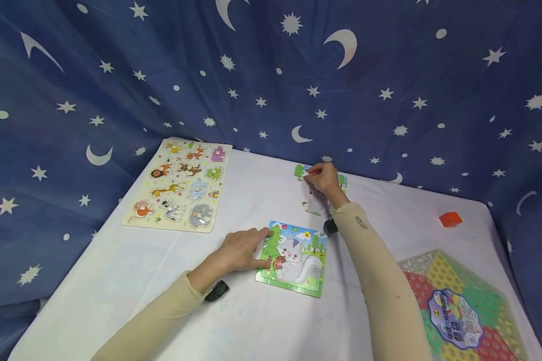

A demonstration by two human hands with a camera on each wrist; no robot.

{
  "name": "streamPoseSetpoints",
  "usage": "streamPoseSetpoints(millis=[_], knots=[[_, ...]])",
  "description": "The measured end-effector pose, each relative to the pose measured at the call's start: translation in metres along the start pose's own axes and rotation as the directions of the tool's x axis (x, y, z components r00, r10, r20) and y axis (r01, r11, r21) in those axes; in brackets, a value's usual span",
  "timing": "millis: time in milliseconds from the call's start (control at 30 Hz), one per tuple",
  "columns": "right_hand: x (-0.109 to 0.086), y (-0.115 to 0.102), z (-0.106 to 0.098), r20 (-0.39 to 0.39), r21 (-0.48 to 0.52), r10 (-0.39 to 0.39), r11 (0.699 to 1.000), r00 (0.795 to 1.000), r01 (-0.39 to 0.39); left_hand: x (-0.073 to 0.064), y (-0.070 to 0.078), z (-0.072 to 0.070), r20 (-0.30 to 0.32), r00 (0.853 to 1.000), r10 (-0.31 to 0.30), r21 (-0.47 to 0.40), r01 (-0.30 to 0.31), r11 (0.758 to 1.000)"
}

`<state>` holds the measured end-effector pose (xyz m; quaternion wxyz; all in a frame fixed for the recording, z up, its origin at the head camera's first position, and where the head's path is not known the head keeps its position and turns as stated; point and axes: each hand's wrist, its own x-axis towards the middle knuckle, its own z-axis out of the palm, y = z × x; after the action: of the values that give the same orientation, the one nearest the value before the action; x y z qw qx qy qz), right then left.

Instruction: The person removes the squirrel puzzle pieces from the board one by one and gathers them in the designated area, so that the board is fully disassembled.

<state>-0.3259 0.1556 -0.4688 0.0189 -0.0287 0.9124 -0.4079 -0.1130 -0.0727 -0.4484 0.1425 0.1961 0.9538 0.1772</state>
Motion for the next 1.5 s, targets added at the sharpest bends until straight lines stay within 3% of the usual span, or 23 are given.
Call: streamPoseSetpoints(millis=[633, 1033, 1500], knots=[[0.003, 0.0, 0.001, 0.015, 0.052, 0.055, 0.997, 0.998, -0.056, 0.001, -0.001, 0.001, -0.001, 1.0, -0.006, 0.009, 0.006, 1.0], [0.004, -0.001, 0.002, 0.032, 0.021, 0.09, 0.996, 0.995, -0.09, 0.0, -0.002, 0.001, -0.008, 1.0, 0.002, 0.014, -0.002, 1.0], [-0.005, 0.001, -0.009, 0.043, 0.04, 0.012, 0.999, 0.999, -0.014, -0.001, -0.001, 0.001, 0.008, 1.0, -0.001, 0.008, 0.001, 1.0]])
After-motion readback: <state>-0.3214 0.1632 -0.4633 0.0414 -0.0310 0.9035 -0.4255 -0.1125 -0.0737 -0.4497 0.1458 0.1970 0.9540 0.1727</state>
